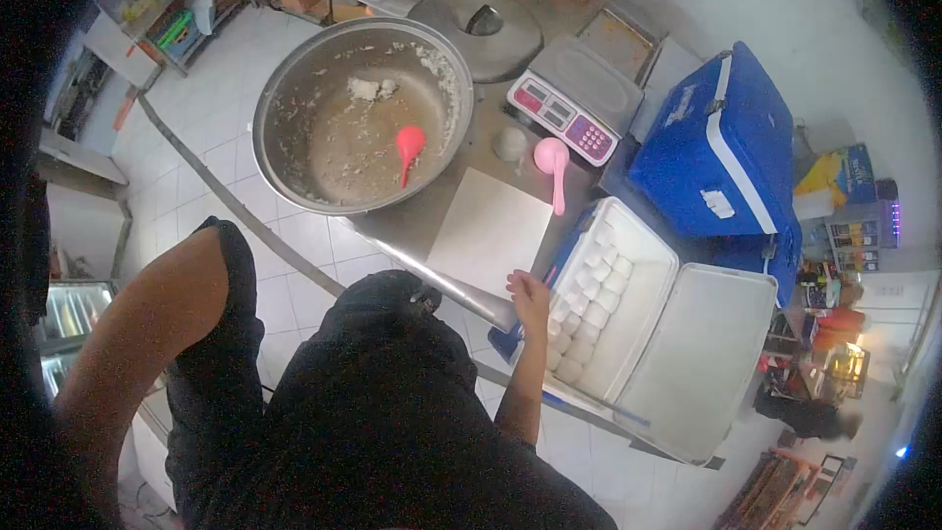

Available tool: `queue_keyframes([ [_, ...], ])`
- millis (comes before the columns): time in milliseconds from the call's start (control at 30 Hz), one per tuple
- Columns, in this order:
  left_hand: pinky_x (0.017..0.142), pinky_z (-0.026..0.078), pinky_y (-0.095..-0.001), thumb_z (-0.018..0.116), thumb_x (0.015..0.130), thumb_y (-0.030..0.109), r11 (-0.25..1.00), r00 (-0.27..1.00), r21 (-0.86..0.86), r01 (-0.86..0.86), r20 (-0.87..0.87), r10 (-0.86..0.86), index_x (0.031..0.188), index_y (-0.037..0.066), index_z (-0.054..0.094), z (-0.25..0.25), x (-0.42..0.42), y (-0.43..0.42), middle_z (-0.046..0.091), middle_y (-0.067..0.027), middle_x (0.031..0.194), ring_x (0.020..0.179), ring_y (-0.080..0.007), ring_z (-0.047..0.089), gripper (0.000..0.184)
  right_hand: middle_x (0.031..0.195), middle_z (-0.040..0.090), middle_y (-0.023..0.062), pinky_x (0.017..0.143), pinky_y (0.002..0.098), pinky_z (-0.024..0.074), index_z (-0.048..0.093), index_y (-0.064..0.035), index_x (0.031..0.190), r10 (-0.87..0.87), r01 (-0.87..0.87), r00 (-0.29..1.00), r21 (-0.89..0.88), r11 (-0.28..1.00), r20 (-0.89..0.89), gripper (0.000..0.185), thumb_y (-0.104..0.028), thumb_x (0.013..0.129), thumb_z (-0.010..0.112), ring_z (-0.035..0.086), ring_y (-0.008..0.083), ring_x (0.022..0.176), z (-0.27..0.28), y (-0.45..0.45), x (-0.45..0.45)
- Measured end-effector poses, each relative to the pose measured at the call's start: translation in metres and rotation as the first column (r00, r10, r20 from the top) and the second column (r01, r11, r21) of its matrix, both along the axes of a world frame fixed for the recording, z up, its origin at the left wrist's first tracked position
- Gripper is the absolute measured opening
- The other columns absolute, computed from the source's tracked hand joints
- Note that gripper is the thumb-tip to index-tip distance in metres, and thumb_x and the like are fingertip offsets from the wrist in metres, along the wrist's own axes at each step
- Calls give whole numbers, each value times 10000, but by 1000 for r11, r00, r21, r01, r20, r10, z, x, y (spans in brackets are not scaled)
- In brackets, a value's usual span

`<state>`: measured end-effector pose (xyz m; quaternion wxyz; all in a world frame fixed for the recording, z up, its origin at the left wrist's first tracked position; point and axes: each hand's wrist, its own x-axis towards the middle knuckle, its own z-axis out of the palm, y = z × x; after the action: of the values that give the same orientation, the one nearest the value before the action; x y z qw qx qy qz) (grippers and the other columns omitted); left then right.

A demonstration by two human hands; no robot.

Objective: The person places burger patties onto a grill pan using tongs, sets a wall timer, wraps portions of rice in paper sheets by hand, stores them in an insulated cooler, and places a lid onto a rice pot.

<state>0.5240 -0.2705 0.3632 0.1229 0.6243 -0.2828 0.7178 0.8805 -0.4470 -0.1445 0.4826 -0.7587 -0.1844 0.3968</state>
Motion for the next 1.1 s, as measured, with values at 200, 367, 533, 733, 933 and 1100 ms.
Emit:
queue_keyframes([
  [200,950,525,-412,631,905,204,999,1000,24,-23,10,23,1141,-17,576,0,-14,-21,591,-166,1147,1056,-260,609,328,1067,709,84,760,286,530,619,-14,1196,63,-63,998,1,998,-1,340,-269,972,610,680,158,902,-3,13,-8],
  [367,947,531,-410,637,905,196,997,999,52,-52,17,51,1136,-16,577,1,-25,-25,589,-167,1148,1053,-260,611,320,1069,710,83,781,288,526,616,-19,1202,123,-123,992,-23,992,-27,331,-255,970,604,677,159,916,4,42,-16],
  [533,944,537,-408,642,904,189,997,999,64,-33,29,32,1132,-15,578,0,-30,-11,587,-168,1149,1050,-260,613,312,1025,716,88,712,281,536,642,-4,1150,150,-148,988,41,988,-34,327,-254,940,638,688,161,866,-2,69,-9],
  [733,941,545,-406,649,904,180,998,999,66,-25,39,23,1126,-14,579,-4,-32,27,585,-169,1150,1046,-260,616,303,945,721,105,692,319,536,655,-10,1113,175,-187,970,58,981,168,280,-203,911,645,691,213,821,-34,136,35],
  [933,937,552,-403,656,904,171,999,999,48,13,47,-16,1120,-13,580,-20,-32,95,583,-170,1151,1041,-260,618,294,1213,601,230,919,437,475,563,3,1237,250,-94,632,-247,964,734,467,-131,810,697,585,395,1084,-8,242,87],
  [1100,934,558,-401,662,904,163,988,988,57,143,49,-145,1115,-12,581,-31,-26,173,581,-170,1152,1038,-261,621,286,1405,446,245,1075,503,374,411,-53,1409,485,-165,266,-456,875,833,752,-74,737,747,434,445,1286,-36,305,121],
])
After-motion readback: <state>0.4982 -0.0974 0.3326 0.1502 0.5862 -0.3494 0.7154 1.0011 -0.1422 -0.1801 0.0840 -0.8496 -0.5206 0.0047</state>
